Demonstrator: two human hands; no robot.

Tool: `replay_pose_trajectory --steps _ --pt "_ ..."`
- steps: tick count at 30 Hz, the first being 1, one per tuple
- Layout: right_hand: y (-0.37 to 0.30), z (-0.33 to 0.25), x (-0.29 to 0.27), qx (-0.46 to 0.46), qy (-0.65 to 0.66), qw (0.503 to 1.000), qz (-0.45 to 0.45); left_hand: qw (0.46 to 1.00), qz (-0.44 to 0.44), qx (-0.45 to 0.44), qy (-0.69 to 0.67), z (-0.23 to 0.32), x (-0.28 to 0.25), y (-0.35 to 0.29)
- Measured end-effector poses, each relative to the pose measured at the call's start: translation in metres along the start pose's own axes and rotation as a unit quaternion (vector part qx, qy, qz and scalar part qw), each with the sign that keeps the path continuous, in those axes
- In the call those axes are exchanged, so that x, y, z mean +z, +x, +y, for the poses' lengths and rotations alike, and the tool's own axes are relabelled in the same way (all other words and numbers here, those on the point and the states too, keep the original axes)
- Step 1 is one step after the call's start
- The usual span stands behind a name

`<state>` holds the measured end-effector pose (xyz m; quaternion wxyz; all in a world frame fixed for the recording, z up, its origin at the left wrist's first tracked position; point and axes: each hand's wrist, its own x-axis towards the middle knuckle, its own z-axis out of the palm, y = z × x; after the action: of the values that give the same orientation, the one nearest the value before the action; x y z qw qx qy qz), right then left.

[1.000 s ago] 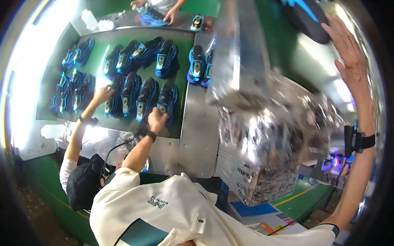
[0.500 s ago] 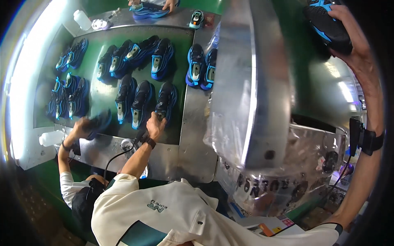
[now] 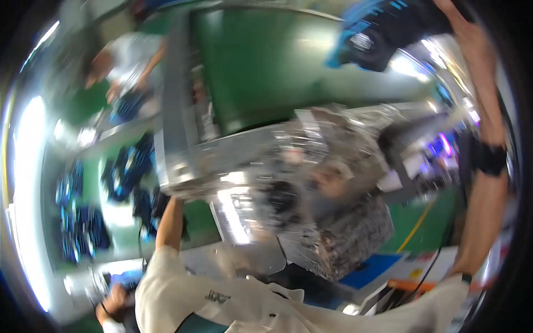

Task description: Operating an automated machinery station to press or attach soles to sneakers in a footwear factory.

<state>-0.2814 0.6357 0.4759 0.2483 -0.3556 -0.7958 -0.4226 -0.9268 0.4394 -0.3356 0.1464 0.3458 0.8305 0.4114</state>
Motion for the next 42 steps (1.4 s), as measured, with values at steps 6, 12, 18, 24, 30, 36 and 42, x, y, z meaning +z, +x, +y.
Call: replay_pose_trajectory --steps 6,12,18,24,30,36,42 --pt "-0.057 -0.202 -0.112 0.242 0.186 0.946 0.111 0.854 -0.436 -0.067 -0.277 0.022 -0.076 -0.274" --pt "-0.213 -0.208 -0.243 0.394 0.373 0.826 0.151 0.369 -0.78 0.039 -0.504 0.314 -0.109 -0.372" --pt "-0.407 -0.235 -0.314 0.61 0.335 0.718 -0.02 0.189 -0.879 -0.004 -0.438 0.429 -0.088 -0.52" --pt "-0.613 -0.334 -0.405 0.731 0.289 0.595 0.17 0.268 -0.902 -0.099 -0.322 0.414 -0.084 -0.665" --pt "-0.726 -0.443 -0.487 0.749 0.194 0.575 0.265 0.354 -0.906 0.123 -0.197 0.428 -0.099 -0.838" --pt "-0.816 -0.474 -0.569 0.823 0.072 0.353 0.44 0.192 -0.936 0.286 -0.076 0.416 -0.106 -0.965" --pt "-0.868 -0.516 -0.62 0.766 -0.151 0.378 0.497 0.271 -0.869 0.411 -0.058 0.427 0.021 -1.121"
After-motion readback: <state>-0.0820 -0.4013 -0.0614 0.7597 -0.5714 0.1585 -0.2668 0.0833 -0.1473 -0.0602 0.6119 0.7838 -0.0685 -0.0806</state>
